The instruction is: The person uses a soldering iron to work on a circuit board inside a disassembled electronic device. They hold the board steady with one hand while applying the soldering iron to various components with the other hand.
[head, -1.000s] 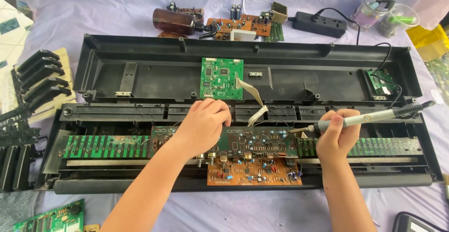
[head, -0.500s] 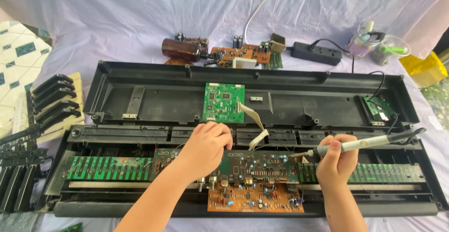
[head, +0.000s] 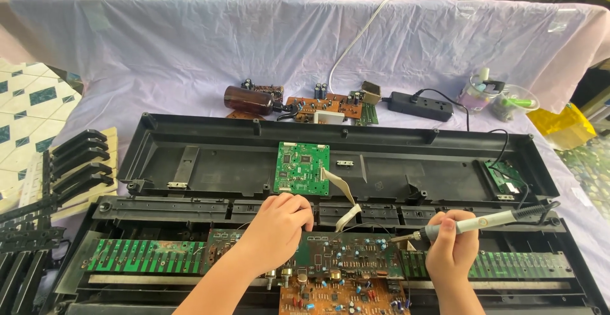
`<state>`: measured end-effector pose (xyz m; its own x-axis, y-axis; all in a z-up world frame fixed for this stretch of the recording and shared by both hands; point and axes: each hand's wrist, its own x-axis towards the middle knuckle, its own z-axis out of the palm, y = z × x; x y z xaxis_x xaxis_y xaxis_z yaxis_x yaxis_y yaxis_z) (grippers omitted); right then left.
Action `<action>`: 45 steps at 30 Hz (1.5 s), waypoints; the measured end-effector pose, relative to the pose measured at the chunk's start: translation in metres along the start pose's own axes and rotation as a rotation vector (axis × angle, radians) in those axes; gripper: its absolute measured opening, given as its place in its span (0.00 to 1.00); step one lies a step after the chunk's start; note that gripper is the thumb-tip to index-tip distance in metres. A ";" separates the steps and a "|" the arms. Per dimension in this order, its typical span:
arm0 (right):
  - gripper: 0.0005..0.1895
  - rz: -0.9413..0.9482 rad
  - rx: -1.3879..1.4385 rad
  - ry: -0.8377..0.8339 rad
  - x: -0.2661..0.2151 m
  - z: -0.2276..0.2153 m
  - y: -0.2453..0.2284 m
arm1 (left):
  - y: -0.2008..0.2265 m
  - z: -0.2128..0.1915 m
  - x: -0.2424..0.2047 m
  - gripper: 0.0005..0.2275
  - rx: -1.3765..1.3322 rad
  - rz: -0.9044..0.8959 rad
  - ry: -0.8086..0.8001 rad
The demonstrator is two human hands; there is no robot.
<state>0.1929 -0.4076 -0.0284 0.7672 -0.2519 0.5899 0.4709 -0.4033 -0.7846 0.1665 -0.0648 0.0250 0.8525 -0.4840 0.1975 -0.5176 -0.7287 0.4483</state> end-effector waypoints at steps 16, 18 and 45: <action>0.13 0.079 -0.127 0.019 -0.003 -0.003 0.008 | 0.003 -0.003 -0.001 0.13 -0.020 -0.035 -0.033; 0.16 0.068 -0.125 0.015 -0.003 -0.003 0.006 | 0.004 -0.005 -0.001 0.13 -0.032 -0.029 -0.029; 0.16 0.055 -0.035 0.022 -0.002 -0.001 0.004 | 0.002 -0.002 -0.001 0.13 -0.008 -0.017 -0.013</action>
<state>0.1930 -0.4095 -0.0322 0.7814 -0.2940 0.5505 0.4127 -0.4183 -0.8091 0.1647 -0.0652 0.0277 0.8601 -0.4779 0.1786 -0.5025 -0.7328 0.4588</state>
